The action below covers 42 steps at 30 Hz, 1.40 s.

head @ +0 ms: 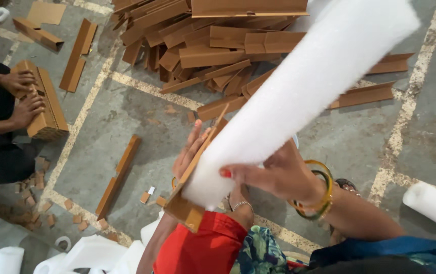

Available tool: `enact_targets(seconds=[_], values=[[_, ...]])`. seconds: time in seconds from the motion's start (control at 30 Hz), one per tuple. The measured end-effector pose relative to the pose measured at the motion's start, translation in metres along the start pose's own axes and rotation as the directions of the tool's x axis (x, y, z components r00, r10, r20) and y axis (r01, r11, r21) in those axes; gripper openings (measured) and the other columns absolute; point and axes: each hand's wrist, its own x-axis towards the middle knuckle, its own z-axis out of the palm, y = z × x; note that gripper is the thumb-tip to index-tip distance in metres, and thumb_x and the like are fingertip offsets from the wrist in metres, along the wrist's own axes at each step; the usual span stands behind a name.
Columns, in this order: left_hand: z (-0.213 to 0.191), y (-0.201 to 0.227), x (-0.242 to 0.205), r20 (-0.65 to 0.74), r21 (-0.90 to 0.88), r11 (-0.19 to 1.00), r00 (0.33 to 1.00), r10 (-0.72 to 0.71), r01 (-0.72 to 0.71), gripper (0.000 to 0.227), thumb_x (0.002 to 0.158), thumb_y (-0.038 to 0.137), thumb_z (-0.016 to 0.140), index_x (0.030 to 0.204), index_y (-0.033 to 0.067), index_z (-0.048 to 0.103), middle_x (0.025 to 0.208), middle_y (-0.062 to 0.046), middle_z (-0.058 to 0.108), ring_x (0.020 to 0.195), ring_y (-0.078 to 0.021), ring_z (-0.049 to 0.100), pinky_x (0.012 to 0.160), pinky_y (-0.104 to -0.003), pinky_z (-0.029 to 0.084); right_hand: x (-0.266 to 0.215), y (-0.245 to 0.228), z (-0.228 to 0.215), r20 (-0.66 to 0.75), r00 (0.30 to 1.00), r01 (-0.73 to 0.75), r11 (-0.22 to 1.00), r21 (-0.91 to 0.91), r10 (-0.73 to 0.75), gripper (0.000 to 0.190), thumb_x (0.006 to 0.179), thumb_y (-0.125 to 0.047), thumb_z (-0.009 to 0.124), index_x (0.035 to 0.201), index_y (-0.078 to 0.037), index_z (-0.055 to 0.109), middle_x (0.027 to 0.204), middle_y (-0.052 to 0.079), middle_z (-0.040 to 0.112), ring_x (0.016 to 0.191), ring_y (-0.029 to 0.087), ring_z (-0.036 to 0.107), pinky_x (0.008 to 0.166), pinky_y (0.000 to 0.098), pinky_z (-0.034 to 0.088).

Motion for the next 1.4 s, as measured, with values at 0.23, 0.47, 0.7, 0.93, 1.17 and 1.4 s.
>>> enact_targets(seconds=[0.23, 0.47, 0.7, 0.93, 1.17, 1.4], values=[[-0.008, 0.002, 0.001, -0.038, 0.033, 0.998, 0.998, 0.058, -0.057, 0.054, 0.089, 0.023, 0.082, 0.134, 0.0012, 0.060, 0.148, -0.019, 0.058, 0.134, -0.0276, 0.064, 0.105, -0.035, 0.061, 0.006, 0.032, -0.032, -0.197, 0.949, -0.296, 0.910, -0.289, 0.246, 0.034, 0.083, -0.012, 0.085, 0.110, 0.002, 0.070, 0.098, 0.010, 0.078, 0.085, 0.016, 0.076, 0.072, 0.0281, 0.063], [-0.007, -0.001, -0.005, 0.033, 0.280, 0.952, 0.993, 0.117, -0.122, 0.070, 0.075, 0.041, 0.092, 0.130, 0.0081, 0.064, 0.141, -0.010, 0.063, 0.127, -0.0221, 0.066, 0.100, -0.031, 0.061, 0.002, 0.051, -0.043, -0.265, 0.911, -0.355, 0.927, -0.119, 0.315, 0.042, 0.080, -0.013, 0.085, 0.114, 0.000, 0.065, 0.102, 0.006, 0.074, 0.094, 0.013, 0.072, 0.080, 0.0283, 0.060], [0.012, -0.046, 0.003, 0.364, 0.108, 0.920, 0.876, 0.316, -0.377, 0.069, 0.070, 0.043, 0.092, 0.125, 0.0158, 0.062, 0.128, -0.011, 0.069, 0.129, -0.0213, 0.055, 0.116, -0.061, 0.036, -0.010, 0.053, -0.063, -0.087, 0.990, -0.143, 0.786, -0.601, 0.113, 0.038, 0.083, -0.022, 0.088, 0.111, -0.002, 0.072, 0.102, 0.004, 0.076, 0.090, 0.014, 0.074, 0.079, 0.0293, 0.060], [0.034, -0.039, -0.019, -0.011, -0.474, 0.879, 0.998, -0.056, 0.044, 0.097, 0.074, 0.036, 0.093, 0.148, 0.0105, 0.035, 0.139, -0.013, 0.056, 0.133, -0.0268, 0.056, 0.112, -0.045, 0.052, -0.040, 0.046, -0.087, -0.044, 0.993, -0.119, 0.844, -0.522, 0.113, 0.025, 0.088, -0.012, 0.081, 0.112, -0.005, 0.075, 0.110, 0.005, 0.074, 0.101, 0.017, 0.071, 0.085, 0.0326, 0.056], [0.011, -0.022, -0.008, 0.038, -0.202, 0.966, 0.984, 0.174, -0.163, 0.082, 0.080, 0.026, 0.091, 0.144, 0.0050, 0.045, 0.150, -0.019, 0.051, 0.141, -0.0332, 0.055, 0.112, -0.044, 0.057, -0.034, 0.062, -0.098, 0.012, 0.983, -0.174, 0.948, -0.265, 0.184, 0.041, 0.086, -0.005, 0.083, 0.123, -0.002, 0.068, 0.121, 0.007, 0.070, 0.111, 0.019, 0.069, 0.094, 0.0330, 0.056], [0.009, -0.004, -0.002, -0.002, -0.207, 0.953, 0.974, 0.225, -0.221, 0.073, 0.081, 0.026, 0.090, 0.136, 0.0016, 0.050, 0.144, -0.022, 0.059, 0.142, -0.0363, 0.054, 0.112, -0.042, 0.058, -0.017, 0.052, -0.102, 0.115, 0.945, -0.284, 0.944, -0.170, 0.305, 0.042, 0.086, -0.009, 0.080, 0.125, -0.005, 0.066, 0.122, 0.007, 0.070, 0.110, 0.019, 0.071, 0.090, 0.0349, 0.061]])
